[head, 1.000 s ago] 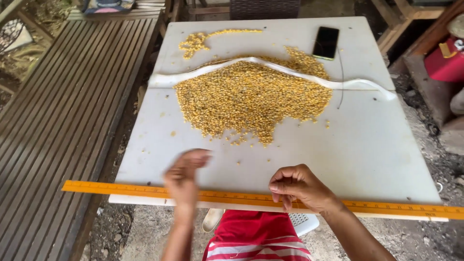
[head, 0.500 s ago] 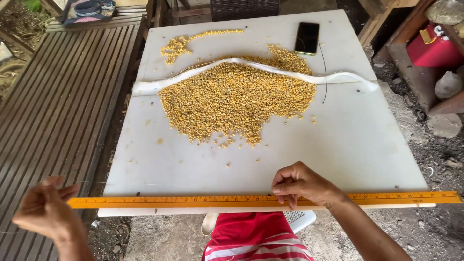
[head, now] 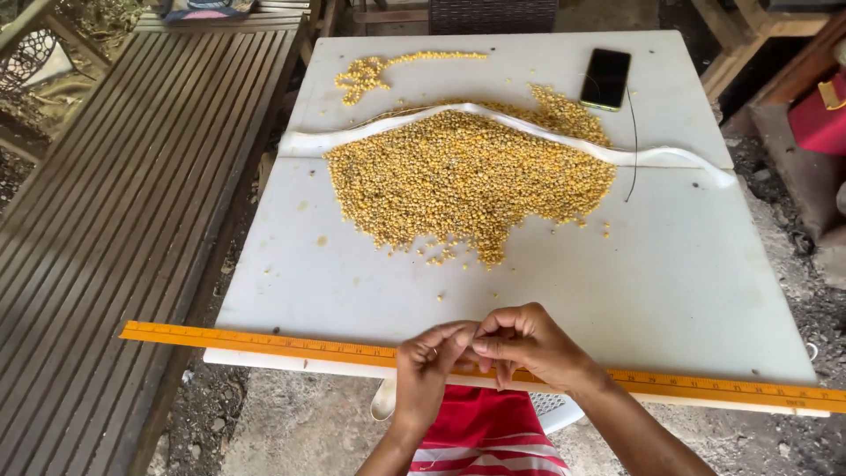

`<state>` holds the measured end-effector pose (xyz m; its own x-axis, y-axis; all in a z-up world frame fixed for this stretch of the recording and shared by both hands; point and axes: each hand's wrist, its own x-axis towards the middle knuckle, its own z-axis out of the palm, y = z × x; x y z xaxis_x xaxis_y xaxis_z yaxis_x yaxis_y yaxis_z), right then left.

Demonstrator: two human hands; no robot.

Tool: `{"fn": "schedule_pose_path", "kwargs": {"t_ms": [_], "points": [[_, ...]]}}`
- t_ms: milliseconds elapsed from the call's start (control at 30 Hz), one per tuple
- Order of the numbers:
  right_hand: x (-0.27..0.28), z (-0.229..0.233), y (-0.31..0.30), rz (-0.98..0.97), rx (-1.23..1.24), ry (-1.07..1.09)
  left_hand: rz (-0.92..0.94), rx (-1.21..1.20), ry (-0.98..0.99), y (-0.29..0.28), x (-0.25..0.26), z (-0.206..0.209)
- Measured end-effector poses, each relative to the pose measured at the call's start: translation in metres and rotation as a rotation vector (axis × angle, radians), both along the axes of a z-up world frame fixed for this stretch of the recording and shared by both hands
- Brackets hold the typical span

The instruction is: The person is meticulously threading individual dried corn kernels onto a thin wire to create a long string, occasionally checking the length against a ruler.

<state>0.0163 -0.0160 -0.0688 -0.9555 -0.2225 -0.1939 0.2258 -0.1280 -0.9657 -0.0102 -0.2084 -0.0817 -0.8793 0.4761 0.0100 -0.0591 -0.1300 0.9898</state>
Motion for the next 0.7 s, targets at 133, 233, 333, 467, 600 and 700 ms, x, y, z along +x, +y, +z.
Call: {"fn": "schedule_pose_path", "kwargs": {"t_ms": [133,233,333,467,600,700], "points": [[0.004,-0.010,0.021,-0.047,0.019,-0.034,0.223,0.108,0.126,-0.003,-0.023,-0.014],[0.006,-0.018,0.035,-0.106,0.012,-0.093,0.374,0.076,0.085,-0.015,-0.046,0.001],[0.005,-0.015,0.038,-0.114,0.005,-0.139,0.516,0.053,0.047,-0.019,-0.055,0.010],[-0.001,-0.015,0.033,-0.135,-0.030,-0.131,0.407,0.126,-0.180,-0.003,-0.045,0.005],[-0.011,-0.017,0.026,-0.146,-0.100,-0.086,0.108,0.139,-0.170,0.035,-0.014,-0.021],[-0.013,-0.011,0.026,-0.134,-0.049,-0.073,0.236,0.119,0.032,0.046,-0.016,-0.013]]}}
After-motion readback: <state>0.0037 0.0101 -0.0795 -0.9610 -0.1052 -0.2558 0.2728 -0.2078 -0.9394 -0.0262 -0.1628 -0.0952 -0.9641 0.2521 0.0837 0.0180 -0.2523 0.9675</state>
